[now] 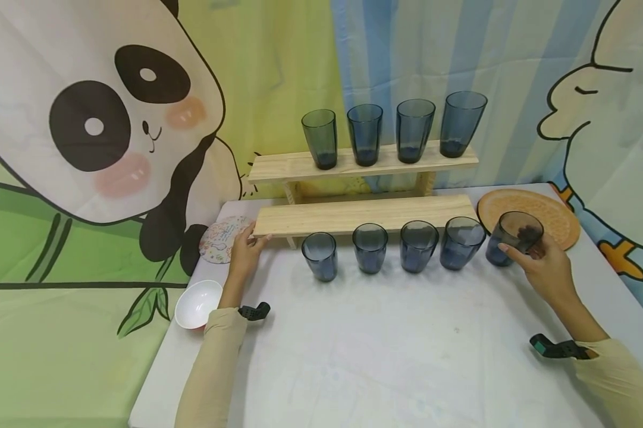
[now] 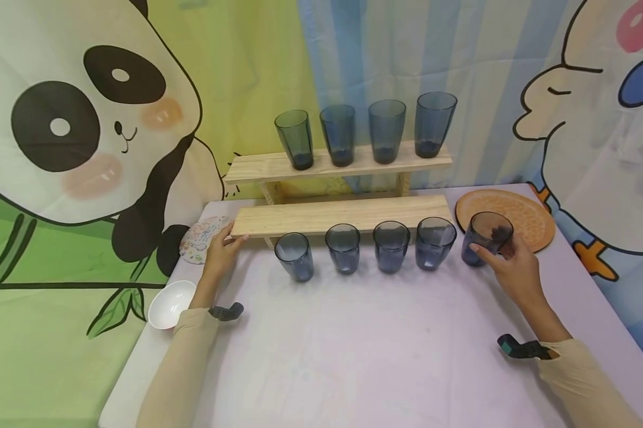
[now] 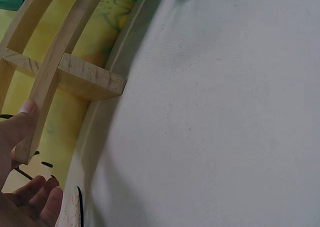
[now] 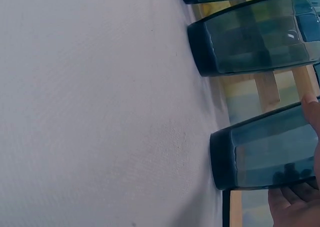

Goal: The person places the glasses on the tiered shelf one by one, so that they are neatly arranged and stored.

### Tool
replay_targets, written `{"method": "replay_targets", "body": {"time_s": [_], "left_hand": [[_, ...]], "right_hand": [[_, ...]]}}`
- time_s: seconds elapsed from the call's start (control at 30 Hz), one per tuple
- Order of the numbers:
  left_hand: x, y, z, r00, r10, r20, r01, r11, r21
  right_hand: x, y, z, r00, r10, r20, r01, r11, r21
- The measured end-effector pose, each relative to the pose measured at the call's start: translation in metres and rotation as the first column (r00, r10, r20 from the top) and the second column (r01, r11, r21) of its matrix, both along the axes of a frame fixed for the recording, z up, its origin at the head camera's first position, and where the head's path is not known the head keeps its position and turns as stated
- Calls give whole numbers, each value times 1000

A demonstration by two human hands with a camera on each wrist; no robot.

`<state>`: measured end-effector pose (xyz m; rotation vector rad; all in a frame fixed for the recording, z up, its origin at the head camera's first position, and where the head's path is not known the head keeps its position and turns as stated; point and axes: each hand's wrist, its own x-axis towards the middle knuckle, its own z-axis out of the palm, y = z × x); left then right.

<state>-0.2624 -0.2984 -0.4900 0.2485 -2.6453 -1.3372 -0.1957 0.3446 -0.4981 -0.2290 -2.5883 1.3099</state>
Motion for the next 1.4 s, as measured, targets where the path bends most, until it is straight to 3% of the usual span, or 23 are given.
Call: {"method": "replay_targets", "body": {"time_s": [0.27,0.4,0.57,0.7,0.8,0.97,1.1,1.4], "left_hand": [[0,-2,2,1000,-9,-27,10,1000,9],[1,-1,2,1000,-14,-24,14,1000,0],[2,1,2,1000,-13,-21,13,1000,1],[2,1,1,1000,-17,-13,17,1000,7],[1,0,0,1000,-13,-4,13,1000,-1],[-1,0,0,1000,-9,-1,9,1000,-7],[-1,0,2,1000,-12,-4,12,1000,-5],[0,-1,3,1000,1,-5,-1,1000,-17]], "right_hand": [[0,-4,3,1000,-15,-10,15,1000,-1],[0,-4,13,999,-14,-45,14,1000,9],[-5,-8,43,985,-20,-169,23,1000,13],[-15,-19,77,982,-22,-186,26,999,21],[-22,-31,102,988,-12,-152,16,999,28],[-34,-60,132,980,81,-182,-81,997,9],[-44,-91,147,966,178,-186,-185,983,-21],[-69,-173,154,906,381,-184,-399,914,-70]]}}
